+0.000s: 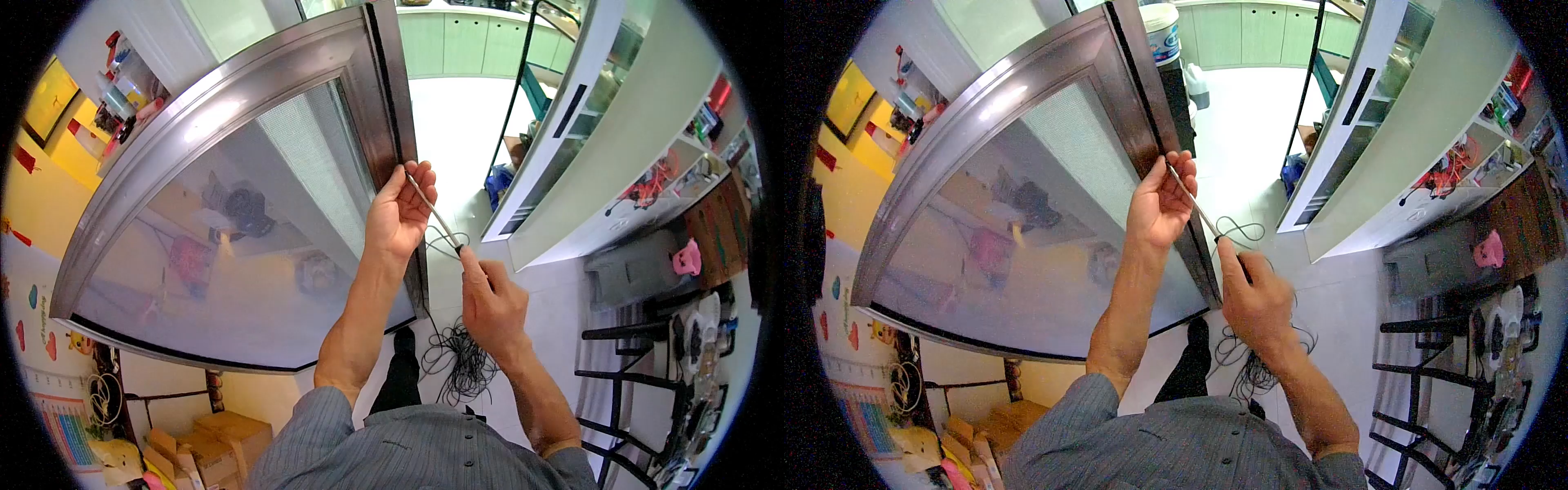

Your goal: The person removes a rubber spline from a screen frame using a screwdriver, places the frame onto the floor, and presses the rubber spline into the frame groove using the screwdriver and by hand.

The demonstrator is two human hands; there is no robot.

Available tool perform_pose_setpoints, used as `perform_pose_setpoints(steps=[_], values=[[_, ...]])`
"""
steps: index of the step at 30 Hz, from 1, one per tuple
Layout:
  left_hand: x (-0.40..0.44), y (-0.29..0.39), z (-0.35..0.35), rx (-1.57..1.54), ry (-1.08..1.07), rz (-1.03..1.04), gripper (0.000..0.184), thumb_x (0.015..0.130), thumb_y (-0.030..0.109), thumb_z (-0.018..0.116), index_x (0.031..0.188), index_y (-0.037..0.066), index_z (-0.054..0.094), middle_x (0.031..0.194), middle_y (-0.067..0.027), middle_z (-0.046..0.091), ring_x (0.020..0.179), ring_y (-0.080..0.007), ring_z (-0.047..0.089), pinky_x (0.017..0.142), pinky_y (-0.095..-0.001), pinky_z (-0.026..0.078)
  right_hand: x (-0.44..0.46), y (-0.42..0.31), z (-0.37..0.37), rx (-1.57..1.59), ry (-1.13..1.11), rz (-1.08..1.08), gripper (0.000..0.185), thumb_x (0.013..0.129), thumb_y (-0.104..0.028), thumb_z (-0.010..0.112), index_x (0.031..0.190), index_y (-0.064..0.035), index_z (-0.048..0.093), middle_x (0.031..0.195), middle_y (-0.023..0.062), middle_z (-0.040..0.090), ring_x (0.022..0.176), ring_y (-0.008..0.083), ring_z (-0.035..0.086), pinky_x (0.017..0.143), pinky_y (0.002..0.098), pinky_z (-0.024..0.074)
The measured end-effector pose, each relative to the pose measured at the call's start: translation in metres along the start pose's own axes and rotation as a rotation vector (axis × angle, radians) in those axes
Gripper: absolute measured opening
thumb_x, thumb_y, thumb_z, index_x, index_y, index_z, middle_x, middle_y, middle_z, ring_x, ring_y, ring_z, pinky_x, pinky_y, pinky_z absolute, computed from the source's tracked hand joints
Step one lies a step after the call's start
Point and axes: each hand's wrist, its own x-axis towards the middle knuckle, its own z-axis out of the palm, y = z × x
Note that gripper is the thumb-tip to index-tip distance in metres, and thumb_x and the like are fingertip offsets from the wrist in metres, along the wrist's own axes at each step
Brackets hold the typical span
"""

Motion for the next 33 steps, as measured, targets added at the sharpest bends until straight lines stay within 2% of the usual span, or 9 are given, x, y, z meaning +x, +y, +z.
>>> perform_pose_setpoints(steps=[5,8,10,16,20,25,27,30,33], values=[[0.001,-0.002,-0.001,0.0,0.021,0.007,0.017,0.098,0.019,0.057,0.101,0.005,0.065,0.109,-0.012,0.069,0.101,-0.0224,0.067,0.082,-0.0353,0.058,0.007,0.0,-0.008,-0.15,-0.066,-0.045,0.038,0.085,-0.001,0.06,0.122,-0.0078,0.061,0.084,0.0103,0.061,0.064,0.0244,0.061,0.052,0.0339,0.0488],[0.005,-0.002,-0.005,-0.021,0.012,-0.013,0.017,0.097,0.02,0.057,0.101,0.005,0.065,0.107,-0.0106,0.07,0.1,-0.0216,0.067,0.081,-0.0353,0.058,0.015,-0.008,-0.009,0.389,-0.029,0.171,0.038,0.088,-0.004,0.057,0.125,-0.0051,0.058,0.079,0.0099,0.06,0.052,0.0195,0.056,0.044,0.0299,0.0426],[0.003,-0.003,-0.004,-0.005,0.016,-0.003,0.018,0.097,0.021,0.057,0.102,0.005,0.065,0.106,-0.0102,0.07,0.098,-0.0215,0.067,0.08,-0.0353,0.058,0.034,-0.026,-0.036,1.11,-0.332,0.974,0.037,0.091,-0.008,0.054,0.127,-0.0007,0.053,0.075,0.0083,0.058,0.042,0.0138,0.048,0.036,0.0263,0.0333],[-0.006,-0.001,-0.012,0.102,-0.097,-0.018,0.018,0.097,0.02,0.057,0.104,0.006,0.065,0.102,-0.01,0.071,0.092,-0.0217,0.068,0.078,-0.0355,0.058,0.034,-0.024,-0.039,1.405,-0.274,1.106,0.039,0.092,-0.013,0.054,0.129,0.0013,0.049,0.078,0.0073,0.057,0.037,0.0096,0.041,0.031,0.024,0.0237],[0.0,-0.004,-0.014,0.095,-0.055,0.012,0.018,0.096,0.02,0.058,0.104,0.005,0.064,0.1,-0.0108,0.071,0.091,-0.0222,0.069,0.078,-0.0355,0.059,0.028,-0.022,-0.035,1.381,-0.286,1.086,0.038,0.092,-0.01,0.055,0.129,-0.0012,0.05,0.083,0.0063,0.057,0.046,0.0101,0.048,0.035,0.028,0.0325],[0.001,-0.008,-0.008,0.089,-0.021,0.037,0.017,0.096,0.019,0.059,0.103,0.004,0.065,0.099,-0.0119,0.071,0.091,-0.0229,0.069,0.078,-0.0348,0.059,0.012,-0.024,-0.028,-0.17,-0.098,-0.022,0.036,0.087,-0.004,0.059,0.122,-0.0038,0.056,0.091,0.0107,0.058,0.074,0.0249,0.061,0.06,0.0359,0.0492],[0.0,-0.009,-0.008,0.074,-0.008,0.043,0.017,0.096,0.019,0.06,0.102,0.004,0.065,0.099,-0.012,0.071,0.091,-0.0229,0.069,0.078,-0.0346,0.059,0.009,-0.02,-0.019,-0.171,-0.107,-0.023,0.034,0.085,-0.005,0.061,0.119,-0.0043,0.058,0.092,0.0133,0.058,0.072,0.0297,0.061,0.061,0.0361,0.0498],[0.001,-0.008,-0.009,0.092,0.016,0.043,0.015,0.095,0.019,0.061,0.099,0.005,0.066,0.098,-0.0116,0.071,0.091,-0.0227,0.069,0.078,-0.0346,0.059,0.018,-0.019,-0.022,0.139,-0.04,0.114,0.033,0.085,-0.006,0.062,0.118,-0.0059,0.058,0.094,0.013,0.059,0.072,0.0294,0.061,0.06,0.0386,0.0496],[0.0,-0.009,-0.004,0.082,-0.007,0.069,0.015,0.094,0.019,0.063,0.099,0.005,0.066,0.098,-0.0111,0.071,0.091,-0.0224,0.069,0.078,-0.0344,0.059,0.035,-0.016,-0.043,1.02,-0.325,1.008,0.031,0.085,-0.007,0.062,0.116,-0.0069,0.058,0.094,0.0138,0.059,0.074,0.0326,0.062,0.06,0.042,0.0499]])
